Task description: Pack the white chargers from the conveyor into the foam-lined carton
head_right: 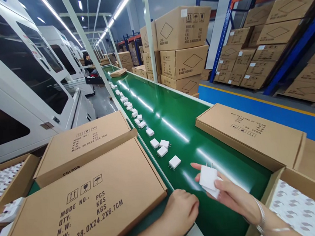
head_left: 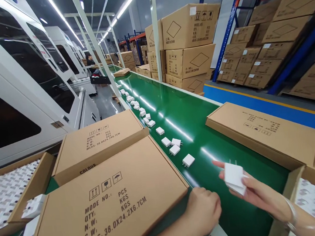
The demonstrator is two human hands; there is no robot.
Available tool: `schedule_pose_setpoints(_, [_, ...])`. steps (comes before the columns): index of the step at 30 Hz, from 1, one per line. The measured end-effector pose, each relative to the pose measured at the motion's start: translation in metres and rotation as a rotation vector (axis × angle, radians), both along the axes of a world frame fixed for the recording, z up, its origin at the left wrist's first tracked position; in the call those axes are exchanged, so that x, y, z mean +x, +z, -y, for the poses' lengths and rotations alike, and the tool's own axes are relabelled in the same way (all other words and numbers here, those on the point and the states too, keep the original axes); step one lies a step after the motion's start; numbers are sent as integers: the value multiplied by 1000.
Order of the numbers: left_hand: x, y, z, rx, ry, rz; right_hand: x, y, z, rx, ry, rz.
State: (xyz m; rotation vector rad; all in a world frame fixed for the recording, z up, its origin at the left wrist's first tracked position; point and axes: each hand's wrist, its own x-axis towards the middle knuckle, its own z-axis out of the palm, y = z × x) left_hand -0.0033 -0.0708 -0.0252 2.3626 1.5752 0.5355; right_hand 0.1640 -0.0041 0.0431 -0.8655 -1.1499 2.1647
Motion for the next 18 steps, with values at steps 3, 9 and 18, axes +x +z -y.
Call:
schedule_pose_setpoints(3, [4,16,-3,-93,124,16,28,8,31,-81,6,-102])
schedule_pose_setpoints(9, [16,33,-41,-13,460,-275,69,5,75,-107,-53,-161])
schedule_pose_setpoints(18, [33,50,-50,0,383,-86,107,-6,120,-123,-69,-239])
